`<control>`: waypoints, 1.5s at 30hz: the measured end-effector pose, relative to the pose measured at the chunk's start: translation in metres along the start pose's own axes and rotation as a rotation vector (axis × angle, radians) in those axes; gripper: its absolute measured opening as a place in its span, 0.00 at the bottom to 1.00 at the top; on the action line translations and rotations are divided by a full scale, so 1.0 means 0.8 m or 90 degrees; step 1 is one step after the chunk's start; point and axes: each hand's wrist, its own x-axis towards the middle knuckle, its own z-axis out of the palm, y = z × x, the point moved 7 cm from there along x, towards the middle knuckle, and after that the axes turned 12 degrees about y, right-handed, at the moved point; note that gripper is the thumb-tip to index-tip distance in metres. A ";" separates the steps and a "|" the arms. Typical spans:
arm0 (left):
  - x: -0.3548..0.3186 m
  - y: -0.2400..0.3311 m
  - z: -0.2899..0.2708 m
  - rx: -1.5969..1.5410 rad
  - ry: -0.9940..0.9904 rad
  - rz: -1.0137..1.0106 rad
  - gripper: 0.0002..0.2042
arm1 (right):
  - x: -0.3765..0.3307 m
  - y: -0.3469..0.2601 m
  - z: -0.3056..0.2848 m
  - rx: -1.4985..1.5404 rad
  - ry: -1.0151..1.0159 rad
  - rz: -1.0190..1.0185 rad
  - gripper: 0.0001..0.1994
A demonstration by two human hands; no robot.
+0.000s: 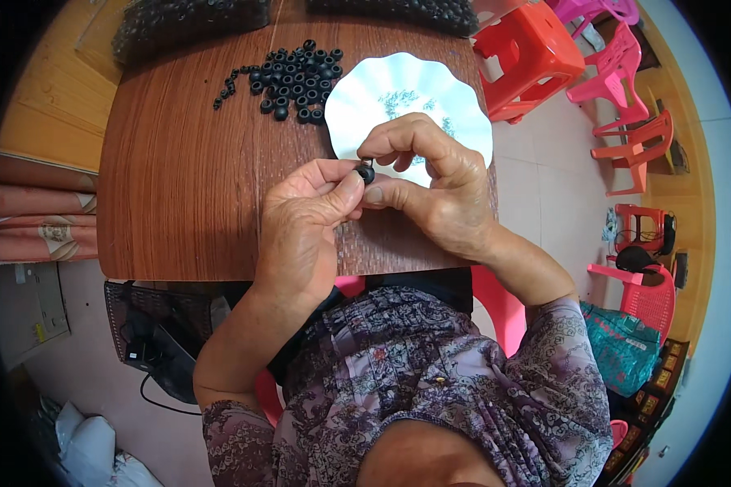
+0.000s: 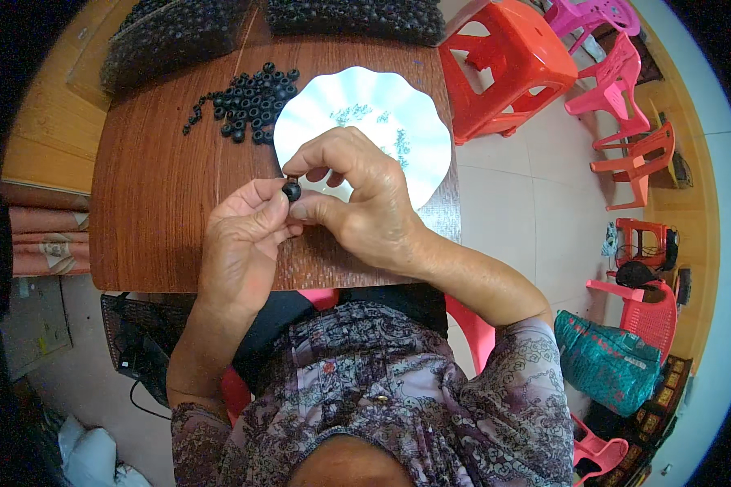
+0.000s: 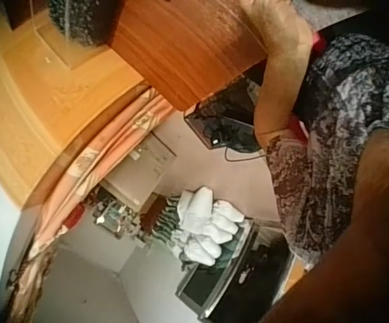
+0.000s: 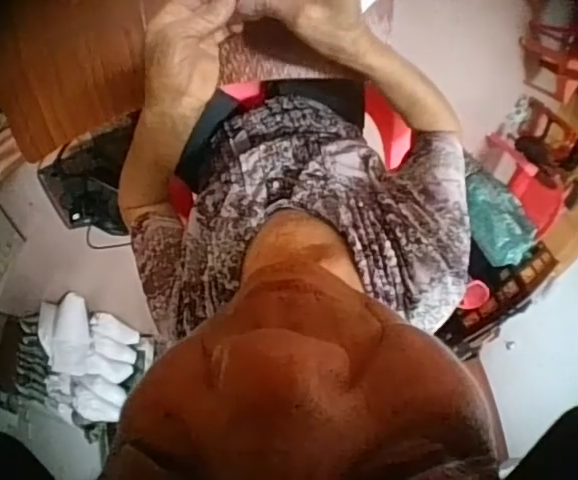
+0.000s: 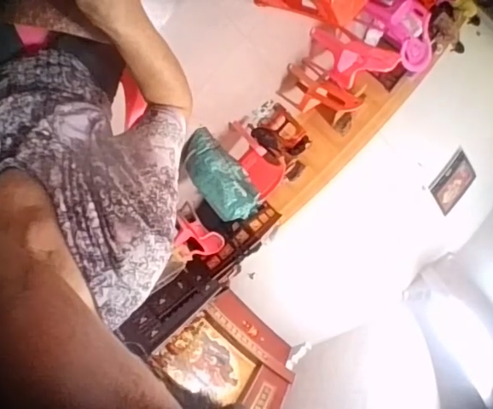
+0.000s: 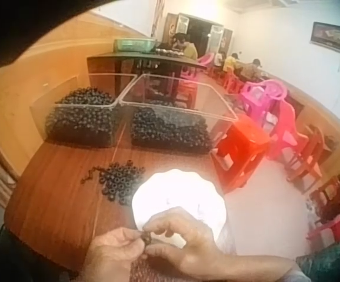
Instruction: Assembling small black plastic rings with tiny white components.
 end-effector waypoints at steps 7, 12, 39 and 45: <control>-0.006 0.006 0.000 -0.023 0.008 0.017 0.06 | -0.002 -0.012 0.002 -0.061 0.056 -0.116 0.15; -0.005 0.009 0.000 -0.008 -0.005 0.041 0.07 | -0.005 -0.018 0.001 -0.112 0.085 -0.177 0.15; 0.002 0.027 -0.005 0.040 0.030 0.155 0.12 | -0.001 -0.019 0.008 -0.105 0.128 -0.188 0.14; -0.002 0.030 -0.004 0.027 0.034 0.154 0.11 | -0.003 -0.022 0.011 -0.099 0.136 -0.194 0.14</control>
